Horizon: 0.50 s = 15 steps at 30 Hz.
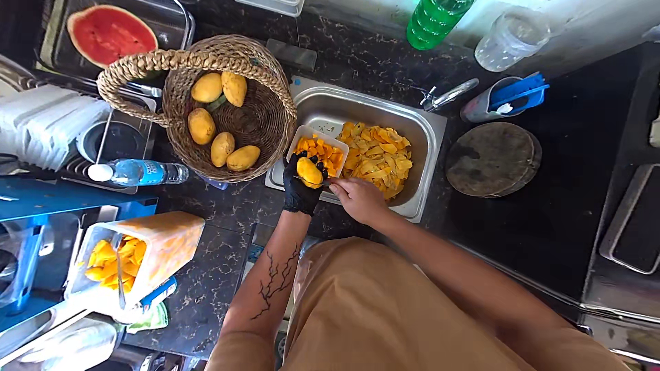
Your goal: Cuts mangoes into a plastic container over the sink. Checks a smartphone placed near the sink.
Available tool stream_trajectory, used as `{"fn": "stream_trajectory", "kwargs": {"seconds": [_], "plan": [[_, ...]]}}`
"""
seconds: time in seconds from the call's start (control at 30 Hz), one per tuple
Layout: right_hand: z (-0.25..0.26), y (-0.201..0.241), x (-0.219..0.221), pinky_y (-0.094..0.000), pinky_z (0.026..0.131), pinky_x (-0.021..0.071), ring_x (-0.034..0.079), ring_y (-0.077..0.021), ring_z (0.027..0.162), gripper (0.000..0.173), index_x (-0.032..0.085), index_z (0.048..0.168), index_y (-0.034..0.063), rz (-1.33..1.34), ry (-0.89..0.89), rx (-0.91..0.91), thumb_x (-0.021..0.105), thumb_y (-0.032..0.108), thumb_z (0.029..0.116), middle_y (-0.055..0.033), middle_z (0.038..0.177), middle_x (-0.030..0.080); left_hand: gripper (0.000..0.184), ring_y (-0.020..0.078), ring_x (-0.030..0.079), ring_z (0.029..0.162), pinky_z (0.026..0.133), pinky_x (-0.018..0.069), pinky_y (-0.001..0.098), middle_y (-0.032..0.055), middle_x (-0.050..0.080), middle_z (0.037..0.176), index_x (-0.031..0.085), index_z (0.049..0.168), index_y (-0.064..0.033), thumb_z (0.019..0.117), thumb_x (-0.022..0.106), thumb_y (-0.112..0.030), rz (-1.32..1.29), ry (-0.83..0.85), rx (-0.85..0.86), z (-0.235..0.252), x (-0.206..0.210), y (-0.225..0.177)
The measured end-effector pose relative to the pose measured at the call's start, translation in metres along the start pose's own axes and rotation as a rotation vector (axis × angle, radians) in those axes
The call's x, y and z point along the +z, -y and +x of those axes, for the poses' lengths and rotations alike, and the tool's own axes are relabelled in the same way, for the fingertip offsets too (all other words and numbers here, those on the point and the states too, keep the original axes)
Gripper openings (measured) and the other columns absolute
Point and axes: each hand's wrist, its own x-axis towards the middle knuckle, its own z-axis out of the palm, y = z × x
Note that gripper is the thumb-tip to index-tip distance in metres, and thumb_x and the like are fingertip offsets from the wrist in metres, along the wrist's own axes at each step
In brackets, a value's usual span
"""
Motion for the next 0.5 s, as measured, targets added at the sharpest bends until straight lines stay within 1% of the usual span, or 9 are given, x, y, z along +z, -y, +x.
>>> {"fn": "stream_trajectory", "kwargs": {"seconds": [0.07,0.13,0.2,0.3,0.33,0.37,0.43,0.47,0.5], "plan": [[0.007,-0.002,0.004,-0.0504,0.093,0.0538,0.069,-0.0239,0.107,0.044,0.069,0.134,0.0261,-0.012,-0.025,-0.011,0.038,0.047,0.1098,-0.0056,0.108,0.074,0.036,0.0169,0.061,0.068,0.062,0.0551,0.0347,0.0015,0.058,0.078,0.054,0.105,-0.0174,0.1098,0.027,-0.042,-0.005,-0.099,-0.015,0.000,0.013,-0.005],[0.012,-0.004,0.006,-0.0500,0.093,0.0537,0.068,-0.0249,0.107,0.044,0.069,0.133,0.0237,-0.017,-0.028,-0.013,0.039,0.046,0.1099,-0.0070,0.107,0.074,0.038,0.0182,0.062,0.066,0.062,0.0555,0.0358,0.0029,0.059,0.077,0.054,0.105,-0.0156,0.1099,0.026,-0.041,-0.018,-0.113,-0.037,0.002,0.016,-0.008],[0.017,-0.004,0.007,-0.0499,0.093,0.0538,0.069,-0.0251,0.107,0.044,0.069,0.133,0.0232,-0.009,-0.019,-0.007,0.039,0.045,0.1099,-0.0071,0.107,0.074,0.040,0.0193,0.062,0.067,0.063,0.0565,0.0374,0.0037,0.059,0.078,0.053,0.106,-0.0152,0.1101,0.025,-0.044,-0.021,-0.121,-0.018,0.004,0.016,-0.007],[0.024,0.000,0.006,-0.0532,0.095,0.0530,0.068,-0.0262,0.110,0.046,0.068,0.135,0.0234,0.054,0.047,0.055,0.037,0.046,0.1104,-0.0079,0.111,0.074,0.042,0.0212,0.064,0.074,0.069,0.0574,0.0415,0.0049,0.059,0.084,0.053,0.110,-0.0147,0.1108,0.021,-0.042,-0.033,-0.139,0.026,0.004,0.015,-0.008],[0.026,0.002,0.005,-0.0555,0.093,0.0530,0.069,-0.0272,0.110,0.047,0.068,0.134,0.0238,0.089,0.083,0.099,0.035,0.048,0.1104,-0.0081,0.113,0.074,0.046,0.0235,0.065,0.080,0.074,0.0571,0.0451,0.0067,0.060,0.089,0.053,0.114,-0.0141,0.1106,0.018,-0.044,-0.043,-0.119,0.024,0.003,0.014,-0.009],[0.029,0.005,0.002,-0.0583,0.091,0.0530,0.069,-0.0289,0.108,0.049,0.068,0.134,0.0240,0.127,0.129,0.151,0.033,0.050,0.1104,-0.0089,0.113,0.074,0.047,0.0257,0.065,0.086,0.078,0.0558,0.0480,0.0082,0.062,0.095,0.053,0.116,-0.0142,0.1094,0.017,-0.044,-0.060,-0.097,0.011,0.002,0.012,-0.010],[0.034,0.006,-0.004,-0.0623,0.088,0.0524,0.070,-0.0329,0.104,0.052,0.067,0.133,0.0211,0.215,0.204,0.227,0.031,0.051,0.1104,-0.0128,0.111,0.073,0.038,0.0273,0.065,0.096,0.080,0.0549,0.0481,0.0096,0.063,0.105,0.052,0.121,-0.0154,0.1018,0.024,-0.032,-0.061,-0.038,-0.015,0.004,0.006,-0.012],[0.036,0.005,-0.004,-0.0625,0.086,0.0523,0.069,-0.0334,0.102,0.053,0.068,0.130,0.0194,0.246,0.220,0.238,0.031,0.051,0.1103,-0.0138,0.109,0.072,0.031,0.0266,0.066,0.097,0.078,0.0566,0.0462,0.0092,0.064,0.107,0.052,0.120,-0.0160,0.0997,0.030,-0.024,-0.027,-0.017,-0.008,0.008,0.001,-0.011],[0.036,0.005,-0.002,-0.0625,0.084,0.0524,0.069,-0.0333,0.100,0.053,0.069,0.128,0.0186,0.258,0.222,0.240,0.031,0.051,0.1103,-0.0140,0.107,0.072,0.029,0.0276,0.066,0.099,0.080,0.0575,0.0472,0.0105,0.063,0.111,0.050,0.123,-0.0153,0.0972,0.036,-0.015,0.003,0.025,0.005,0.015,-0.009,-0.007]]}}
